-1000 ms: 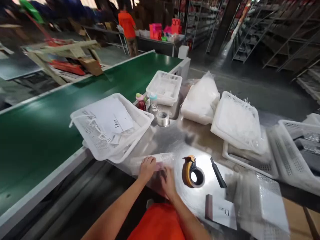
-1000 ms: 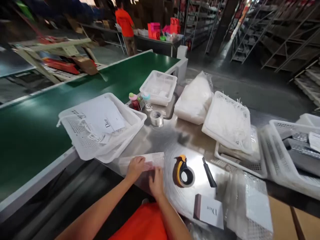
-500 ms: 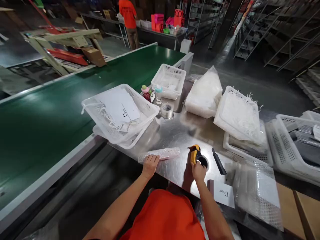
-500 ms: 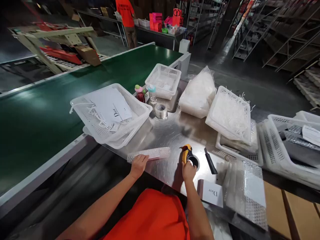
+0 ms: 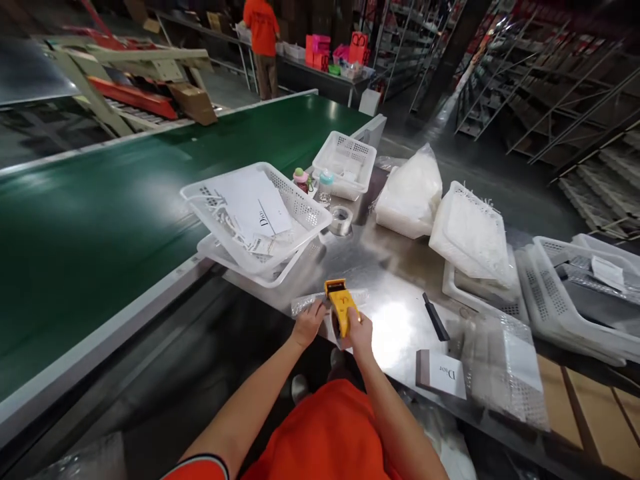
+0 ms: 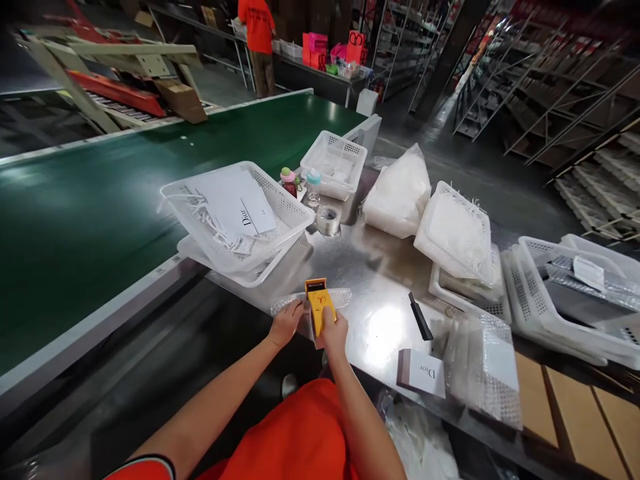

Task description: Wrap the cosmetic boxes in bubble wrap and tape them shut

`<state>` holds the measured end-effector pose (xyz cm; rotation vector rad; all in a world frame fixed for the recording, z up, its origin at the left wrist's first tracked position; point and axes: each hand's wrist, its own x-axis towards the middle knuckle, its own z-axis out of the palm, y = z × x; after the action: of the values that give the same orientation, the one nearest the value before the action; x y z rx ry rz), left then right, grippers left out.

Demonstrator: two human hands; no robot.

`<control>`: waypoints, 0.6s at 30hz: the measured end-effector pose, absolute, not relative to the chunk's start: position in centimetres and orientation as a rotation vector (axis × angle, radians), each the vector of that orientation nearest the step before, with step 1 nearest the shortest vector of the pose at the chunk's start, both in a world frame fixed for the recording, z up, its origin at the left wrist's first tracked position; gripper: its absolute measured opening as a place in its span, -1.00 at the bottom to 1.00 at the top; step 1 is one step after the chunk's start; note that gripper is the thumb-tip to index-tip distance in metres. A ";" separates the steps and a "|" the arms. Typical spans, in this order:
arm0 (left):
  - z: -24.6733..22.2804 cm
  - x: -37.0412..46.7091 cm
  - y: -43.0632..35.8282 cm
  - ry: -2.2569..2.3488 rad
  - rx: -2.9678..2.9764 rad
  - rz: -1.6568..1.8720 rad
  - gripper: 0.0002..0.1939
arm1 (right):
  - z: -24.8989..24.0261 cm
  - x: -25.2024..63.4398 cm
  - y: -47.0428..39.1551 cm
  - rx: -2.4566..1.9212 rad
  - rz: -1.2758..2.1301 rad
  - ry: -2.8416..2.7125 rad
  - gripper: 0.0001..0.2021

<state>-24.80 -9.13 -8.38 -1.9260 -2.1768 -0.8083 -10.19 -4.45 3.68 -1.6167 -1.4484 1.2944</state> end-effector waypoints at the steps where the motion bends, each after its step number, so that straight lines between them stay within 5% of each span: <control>1: -8.3 -24.8 -9.1 -2.212 -1.905 -0.807 -0.72 | 3.4 -10.7 -4.6 -1.641 1.278 -1.476 -0.48; 5: -6.7 -24.8 -8.7 -2.347 -1.844 -0.801 -0.64 | 2.9 -10.8 -5.2 -1.727 1.200 -1.581 -0.55; 11: -1.5 -26.4 -7.2 -2.666 -2.087 -0.469 -0.27 | 3.4 -11.2 -5.3 -1.814 1.185 -1.632 -0.60; 18: 0.1 -27.4 -6.4 -2.716 -2.232 -0.219 -0.26 | 3.1 -8.9 -8.8 -1.833 1.271 -1.584 -0.54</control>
<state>-27.42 -6.42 0.11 -2.2320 -2.7158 -0.2192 -8.91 -8.82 3.08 -1.8332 -1.5842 1.2706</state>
